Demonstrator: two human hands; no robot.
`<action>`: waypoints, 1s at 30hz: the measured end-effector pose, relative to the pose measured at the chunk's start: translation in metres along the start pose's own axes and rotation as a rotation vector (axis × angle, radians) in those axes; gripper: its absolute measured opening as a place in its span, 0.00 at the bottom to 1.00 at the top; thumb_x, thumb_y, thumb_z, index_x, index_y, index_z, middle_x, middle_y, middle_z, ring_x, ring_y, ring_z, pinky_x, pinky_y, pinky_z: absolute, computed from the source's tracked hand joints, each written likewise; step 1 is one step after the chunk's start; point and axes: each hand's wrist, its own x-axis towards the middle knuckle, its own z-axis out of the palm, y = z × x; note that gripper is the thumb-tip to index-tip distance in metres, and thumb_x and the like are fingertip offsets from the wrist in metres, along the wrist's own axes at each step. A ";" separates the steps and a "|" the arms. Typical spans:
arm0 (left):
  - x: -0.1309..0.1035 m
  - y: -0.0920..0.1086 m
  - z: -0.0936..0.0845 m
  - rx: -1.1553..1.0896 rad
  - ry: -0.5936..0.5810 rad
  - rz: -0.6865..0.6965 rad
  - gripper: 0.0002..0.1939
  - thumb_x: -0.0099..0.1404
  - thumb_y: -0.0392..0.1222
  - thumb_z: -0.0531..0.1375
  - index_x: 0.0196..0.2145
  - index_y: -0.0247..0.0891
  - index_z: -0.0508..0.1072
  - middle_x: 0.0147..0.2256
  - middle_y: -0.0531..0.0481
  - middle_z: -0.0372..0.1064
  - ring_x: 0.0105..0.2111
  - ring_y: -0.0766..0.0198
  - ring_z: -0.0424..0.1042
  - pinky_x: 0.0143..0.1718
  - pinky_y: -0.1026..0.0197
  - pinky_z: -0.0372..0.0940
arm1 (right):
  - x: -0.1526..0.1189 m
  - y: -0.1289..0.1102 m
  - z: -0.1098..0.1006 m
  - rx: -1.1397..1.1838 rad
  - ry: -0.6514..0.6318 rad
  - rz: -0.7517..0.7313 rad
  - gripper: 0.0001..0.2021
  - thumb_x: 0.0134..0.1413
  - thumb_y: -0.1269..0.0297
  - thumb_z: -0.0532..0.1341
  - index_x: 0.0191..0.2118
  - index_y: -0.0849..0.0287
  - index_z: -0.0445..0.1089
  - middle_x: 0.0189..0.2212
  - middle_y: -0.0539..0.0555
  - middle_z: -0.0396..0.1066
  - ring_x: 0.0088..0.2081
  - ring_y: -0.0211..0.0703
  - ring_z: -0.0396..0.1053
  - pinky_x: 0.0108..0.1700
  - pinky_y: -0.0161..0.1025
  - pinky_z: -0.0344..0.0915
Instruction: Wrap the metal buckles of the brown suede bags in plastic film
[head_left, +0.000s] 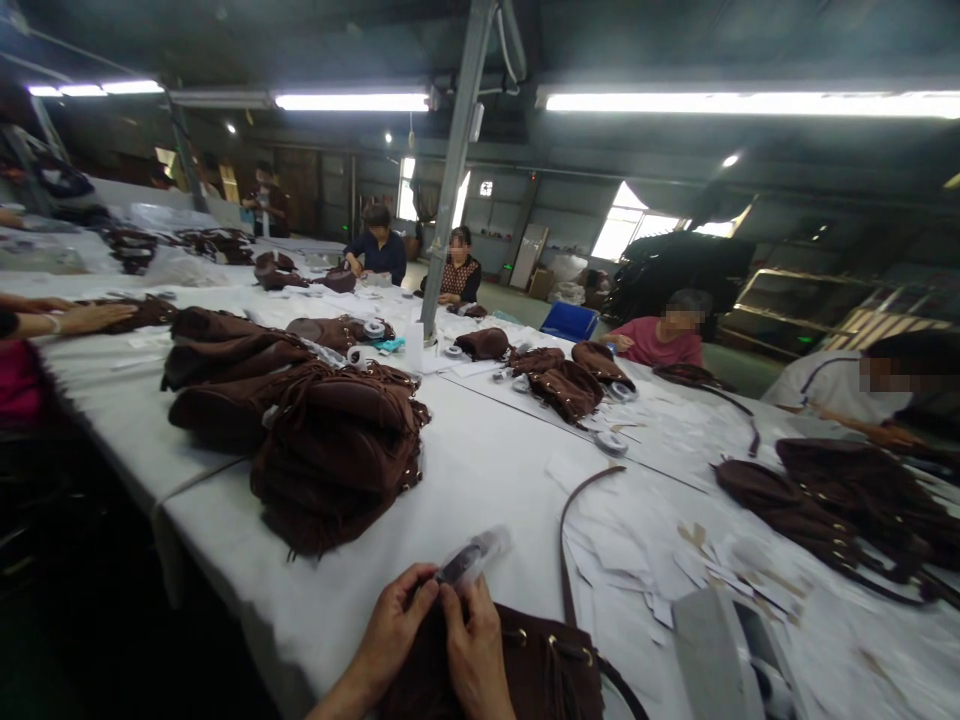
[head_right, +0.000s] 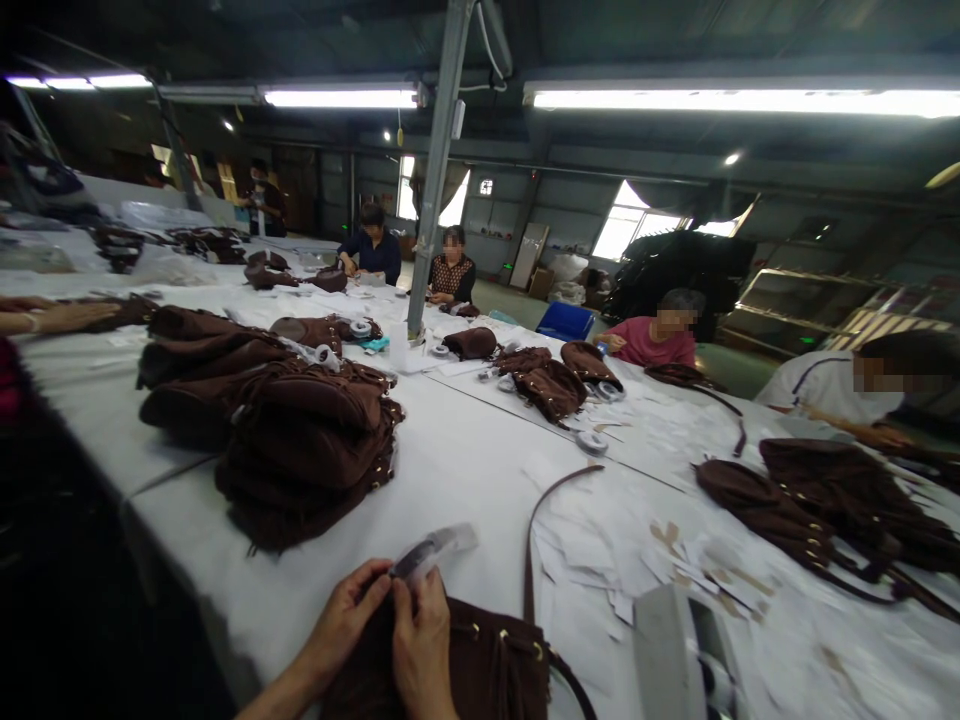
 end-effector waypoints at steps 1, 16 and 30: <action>0.000 0.000 0.000 0.002 -0.012 0.000 0.19 0.60 0.53 0.59 0.42 0.38 0.74 0.39 0.47 0.75 0.43 0.55 0.70 0.48 0.57 0.64 | 0.000 0.001 0.000 -0.001 -0.003 0.004 0.10 0.58 0.61 0.55 0.40 0.56 0.71 0.39 0.55 0.72 0.43 0.48 0.68 0.47 0.42 0.63; -0.002 0.005 0.001 0.083 -0.135 0.050 0.17 0.64 0.53 0.55 0.38 0.39 0.75 0.34 0.49 0.71 0.38 0.58 0.67 0.45 0.59 0.63 | -0.002 -0.003 -0.003 0.341 -0.043 0.108 0.15 0.52 0.60 0.60 0.46 0.54 0.72 0.47 0.56 0.70 0.52 0.52 0.65 0.57 0.47 0.59; -0.010 0.005 0.005 0.311 -0.277 0.175 0.16 0.66 0.52 0.52 0.32 0.41 0.73 0.31 0.49 0.64 0.35 0.58 0.66 0.39 0.62 0.60 | 0.056 -0.054 -0.080 0.897 0.534 0.224 0.22 0.46 0.52 0.67 0.45 0.56 0.63 0.22 0.44 0.68 0.20 0.33 0.65 0.25 0.33 0.66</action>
